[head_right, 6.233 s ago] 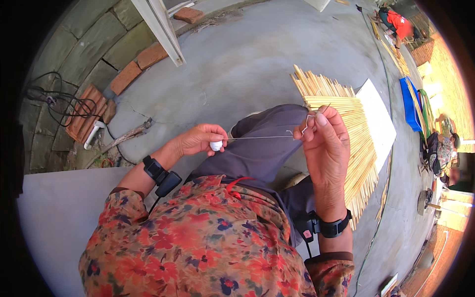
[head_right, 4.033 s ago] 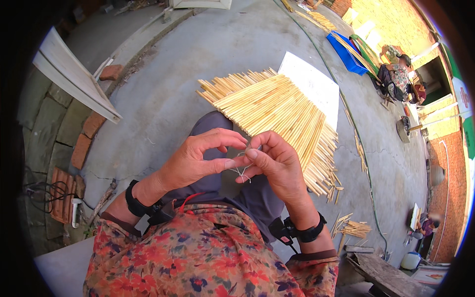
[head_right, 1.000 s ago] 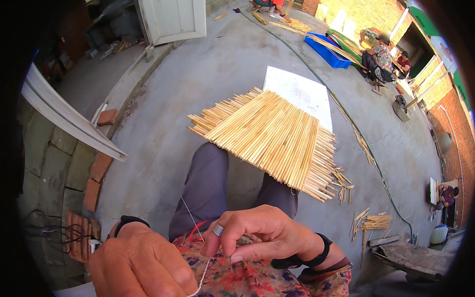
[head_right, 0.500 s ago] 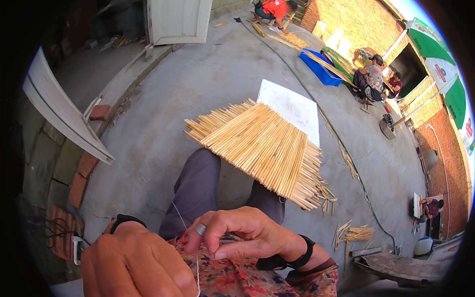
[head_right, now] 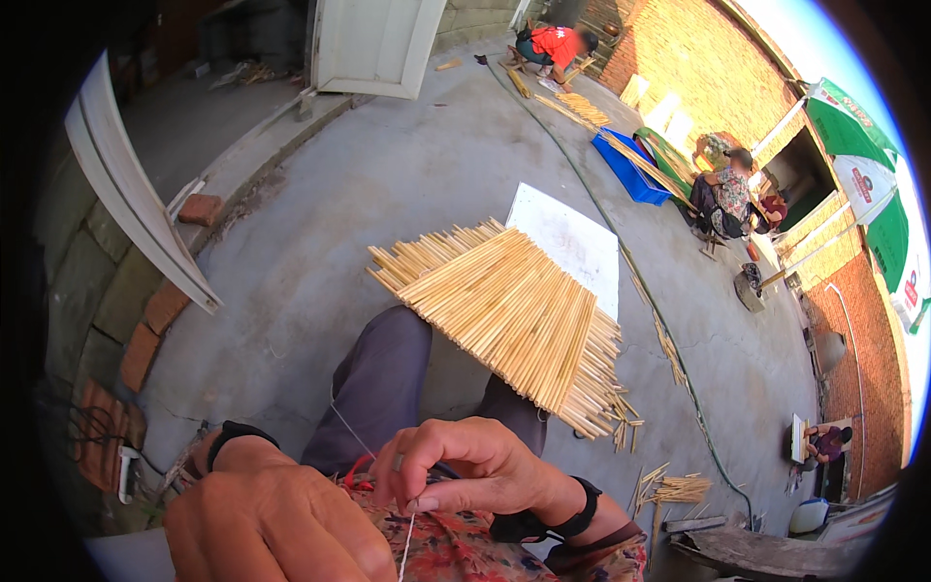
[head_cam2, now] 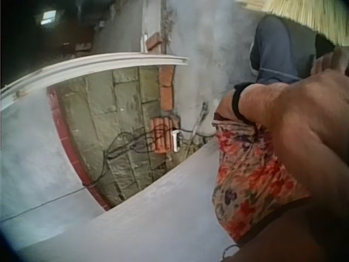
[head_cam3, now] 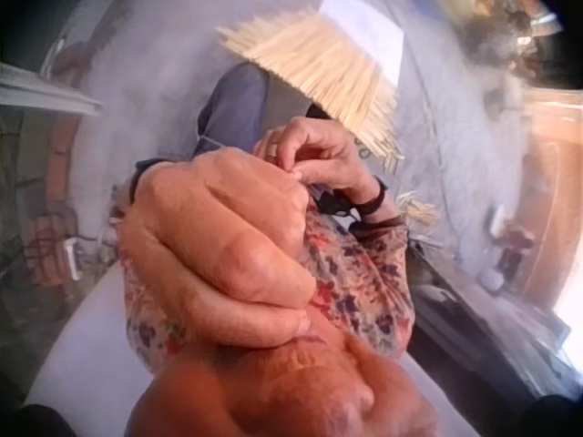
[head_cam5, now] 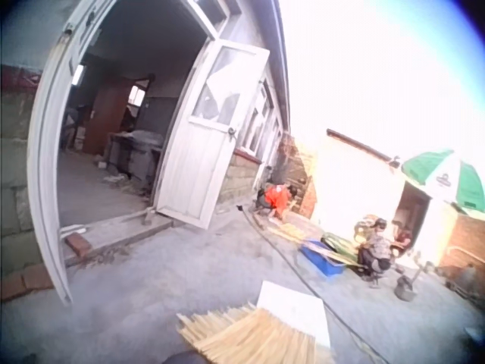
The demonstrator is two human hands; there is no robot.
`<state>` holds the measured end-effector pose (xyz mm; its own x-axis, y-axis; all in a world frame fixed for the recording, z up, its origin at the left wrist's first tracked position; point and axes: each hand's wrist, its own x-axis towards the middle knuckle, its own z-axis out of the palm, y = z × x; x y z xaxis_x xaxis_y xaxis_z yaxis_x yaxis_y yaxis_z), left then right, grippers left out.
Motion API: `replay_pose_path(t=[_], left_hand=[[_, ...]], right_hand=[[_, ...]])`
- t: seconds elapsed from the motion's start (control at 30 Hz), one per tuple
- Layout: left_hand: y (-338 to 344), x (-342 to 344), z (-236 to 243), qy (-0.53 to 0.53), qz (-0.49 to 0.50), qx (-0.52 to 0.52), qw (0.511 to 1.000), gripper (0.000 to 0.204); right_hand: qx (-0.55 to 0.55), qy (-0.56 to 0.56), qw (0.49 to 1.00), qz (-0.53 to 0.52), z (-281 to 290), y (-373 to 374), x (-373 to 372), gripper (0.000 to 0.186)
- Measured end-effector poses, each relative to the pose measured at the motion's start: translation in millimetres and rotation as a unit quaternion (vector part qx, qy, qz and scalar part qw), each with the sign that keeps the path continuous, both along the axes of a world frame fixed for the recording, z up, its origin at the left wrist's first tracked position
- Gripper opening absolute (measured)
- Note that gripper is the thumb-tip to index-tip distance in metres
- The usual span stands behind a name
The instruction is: Weave together individual straw/bamboo sticks using white thread to create a mat.
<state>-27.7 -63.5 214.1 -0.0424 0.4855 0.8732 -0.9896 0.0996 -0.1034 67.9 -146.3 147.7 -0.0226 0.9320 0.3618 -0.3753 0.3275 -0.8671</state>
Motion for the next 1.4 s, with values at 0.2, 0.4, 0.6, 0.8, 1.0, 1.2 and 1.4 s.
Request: replay_pose_path(t=[0.2,0.4,0.6,0.8,1.0,1.2,1.4], left_hand=[[-8.0,-6.4,4.8,0.021,0.014,-0.062,0.998,0.008],[4.6,-3.5,-0.1,-0.001,0.027,-0.019,0.999,0.009],[9.4,-14.4,6.5,0.107,-0.002,-0.030,0.994,0.010],[61.7,0.1,-37.6,0.197,-0.055,0.178,0.963,0.003],[74.0,20.8,-96.3,0.562,-0.095,0.052,0.820,0.007],[71.5,26.0,-103.0,0.616,-0.094,0.023,0.782,0.010],[61.9,29.2,-108.3,0.637,-0.071,0.026,0.767,0.008]], right_hand=[[0.004,0.012,1.000,0.009,0.6,4.3,-2.0,0.008],[-0.018,0.017,1.000,-0.001,0.6,3.6,-1.7,0.008],[-0.027,0.042,0.999,-0.015,-0.6,1.2,1.0,0.009],[-0.065,0.049,0.993,-0.089,-6.3,-1.2,7.9,0.008],[-0.166,-0.048,0.923,-0.344,-32.8,-0.7,32.6,0.010],[-0.163,-0.113,0.891,-0.407,-29.4,4.8,32.8,0.026],[-0.147,-0.105,0.895,-0.407,-31.2,6.8,24.1,0.038]])
